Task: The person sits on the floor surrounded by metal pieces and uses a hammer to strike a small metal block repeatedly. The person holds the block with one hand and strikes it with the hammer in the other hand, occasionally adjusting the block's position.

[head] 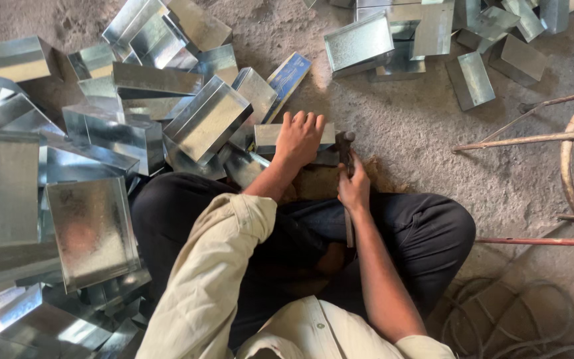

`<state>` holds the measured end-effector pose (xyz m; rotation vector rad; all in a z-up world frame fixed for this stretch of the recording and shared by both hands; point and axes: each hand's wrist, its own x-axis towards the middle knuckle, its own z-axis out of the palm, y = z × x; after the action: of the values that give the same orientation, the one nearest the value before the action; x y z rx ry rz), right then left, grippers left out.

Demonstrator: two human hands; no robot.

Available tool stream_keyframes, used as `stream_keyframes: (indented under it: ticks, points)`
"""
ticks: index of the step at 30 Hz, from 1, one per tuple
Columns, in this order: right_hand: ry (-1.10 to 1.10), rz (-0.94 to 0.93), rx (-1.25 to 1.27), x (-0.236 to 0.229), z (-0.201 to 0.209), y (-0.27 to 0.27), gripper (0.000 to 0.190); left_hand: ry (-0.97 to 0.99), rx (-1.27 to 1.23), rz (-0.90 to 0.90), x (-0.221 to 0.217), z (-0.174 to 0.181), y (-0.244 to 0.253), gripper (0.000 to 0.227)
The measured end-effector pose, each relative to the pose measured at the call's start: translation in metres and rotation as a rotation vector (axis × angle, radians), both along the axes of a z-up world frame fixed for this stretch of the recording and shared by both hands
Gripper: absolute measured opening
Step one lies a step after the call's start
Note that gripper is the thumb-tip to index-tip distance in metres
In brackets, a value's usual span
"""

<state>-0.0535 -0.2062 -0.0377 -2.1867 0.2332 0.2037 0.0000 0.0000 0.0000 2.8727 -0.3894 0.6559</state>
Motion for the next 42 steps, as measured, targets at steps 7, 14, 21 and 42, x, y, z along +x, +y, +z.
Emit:
stream_keyframes:
  ticks: [7,14,21,42]
  points:
    - [-0.415,0.066,0.522,-0.01,0.136,0.0,0.046,-0.076,0.039,0.07,0.001,-0.011,-0.008,0.005]
    - [-0.51,0.31,-0.001,0.029,0.096,-0.004,0.041,-0.087,0.051,0.081,0.003,-0.01,-0.008,0.006]
    - [-0.405,0.102,0.14,0.013,0.136,-0.005,0.054,-0.084,0.08,0.098,0.002,-0.005,-0.008,0.005]
    - [0.003,0.032,0.193,0.022,0.095,0.009,0.052,-0.096,0.043,0.112,0.001,-0.01,-0.013,0.006]
